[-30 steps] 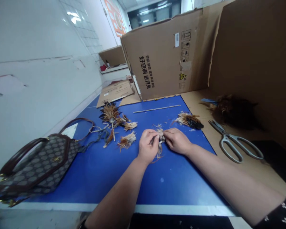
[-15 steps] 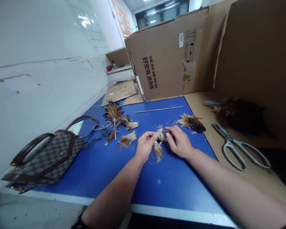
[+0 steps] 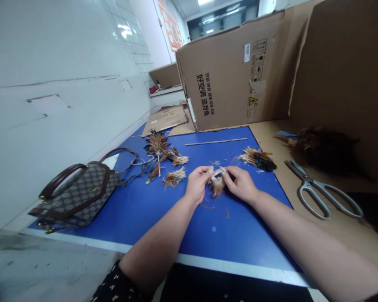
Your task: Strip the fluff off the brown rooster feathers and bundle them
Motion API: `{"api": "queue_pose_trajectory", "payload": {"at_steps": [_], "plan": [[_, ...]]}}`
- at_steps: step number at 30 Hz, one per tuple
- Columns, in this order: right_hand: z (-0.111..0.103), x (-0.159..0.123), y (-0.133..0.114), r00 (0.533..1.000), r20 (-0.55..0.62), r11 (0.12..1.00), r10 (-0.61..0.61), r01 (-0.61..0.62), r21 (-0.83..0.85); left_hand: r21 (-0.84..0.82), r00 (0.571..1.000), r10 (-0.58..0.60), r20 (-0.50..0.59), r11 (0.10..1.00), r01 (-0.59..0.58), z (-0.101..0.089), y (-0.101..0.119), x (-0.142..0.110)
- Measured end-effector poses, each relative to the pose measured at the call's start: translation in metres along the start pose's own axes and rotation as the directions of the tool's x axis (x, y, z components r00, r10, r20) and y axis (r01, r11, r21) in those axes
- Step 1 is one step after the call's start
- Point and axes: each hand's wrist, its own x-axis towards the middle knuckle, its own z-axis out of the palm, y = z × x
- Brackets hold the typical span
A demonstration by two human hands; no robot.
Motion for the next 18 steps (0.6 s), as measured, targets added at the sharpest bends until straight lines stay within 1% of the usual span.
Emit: {"api": "queue_pose_trajectory", "payload": {"at_steps": [3,8,14,18], "plan": [[0.001,0.002,0.009,0.997,-0.069,0.998,0.029,-0.033,-0.052,-0.030,1.000,0.002,-0.012,1.000,-0.003,-0.002,0.002,0.004],[-0.002,0.001,0.016,0.992,-0.118,0.990,0.055,-0.070,-0.125,-0.034,1.000,-0.025,-0.010,0.999,0.025,-0.002,0.000,0.005],[-0.014,0.003,0.017,0.960,-0.240,0.952,0.144,-0.201,-0.231,-0.014,0.999,-0.038,0.000,0.999,0.038,0.000,0.002,0.003],[-0.024,0.006,0.021,0.942,-0.275,0.925,0.192,-0.267,-0.270,-0.042,0.999,-0.051,0.002,0.998,0.051,-0.001,0.008,0.002]]}}
